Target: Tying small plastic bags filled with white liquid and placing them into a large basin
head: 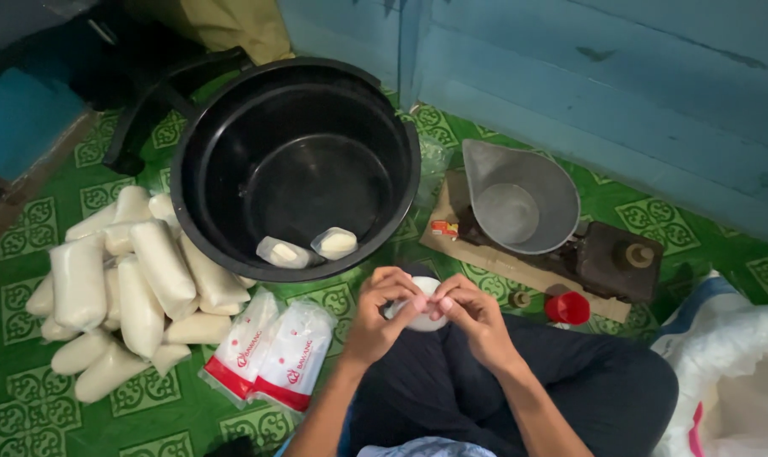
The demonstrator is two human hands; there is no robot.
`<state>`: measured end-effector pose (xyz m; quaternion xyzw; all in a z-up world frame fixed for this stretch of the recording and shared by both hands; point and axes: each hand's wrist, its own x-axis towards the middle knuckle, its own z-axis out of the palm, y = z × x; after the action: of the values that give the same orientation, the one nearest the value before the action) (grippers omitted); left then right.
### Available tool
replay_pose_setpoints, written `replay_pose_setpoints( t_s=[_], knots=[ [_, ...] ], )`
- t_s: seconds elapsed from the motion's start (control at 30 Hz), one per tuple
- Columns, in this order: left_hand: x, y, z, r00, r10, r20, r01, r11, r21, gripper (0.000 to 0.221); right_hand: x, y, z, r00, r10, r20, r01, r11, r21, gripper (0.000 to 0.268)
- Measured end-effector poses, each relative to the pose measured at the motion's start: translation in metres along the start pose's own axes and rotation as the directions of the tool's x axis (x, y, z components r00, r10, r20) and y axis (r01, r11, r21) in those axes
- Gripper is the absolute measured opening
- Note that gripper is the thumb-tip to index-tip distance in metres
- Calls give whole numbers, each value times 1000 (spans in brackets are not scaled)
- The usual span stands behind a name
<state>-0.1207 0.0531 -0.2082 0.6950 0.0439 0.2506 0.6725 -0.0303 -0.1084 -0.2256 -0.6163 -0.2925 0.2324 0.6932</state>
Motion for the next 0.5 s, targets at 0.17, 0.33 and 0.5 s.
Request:
replay_pose_setpoints(
  t_s=[0.17,0.33,0.5],
  knots=[
    [1,-3,-20,970,-16,242,-37,977,212,22,2,-19,-11,991,26,132,-13,995,-102,27],
    [1,-12,-18,979,-1,202,-52,966,253,15,4,-39,-10,971,-28,236,51,995,-89,31],
    [-1,-13,-3,996,65,52,-77,961,265,7,7,-37,-2,991,-40,126,63,980,-190,18]
  ],
)
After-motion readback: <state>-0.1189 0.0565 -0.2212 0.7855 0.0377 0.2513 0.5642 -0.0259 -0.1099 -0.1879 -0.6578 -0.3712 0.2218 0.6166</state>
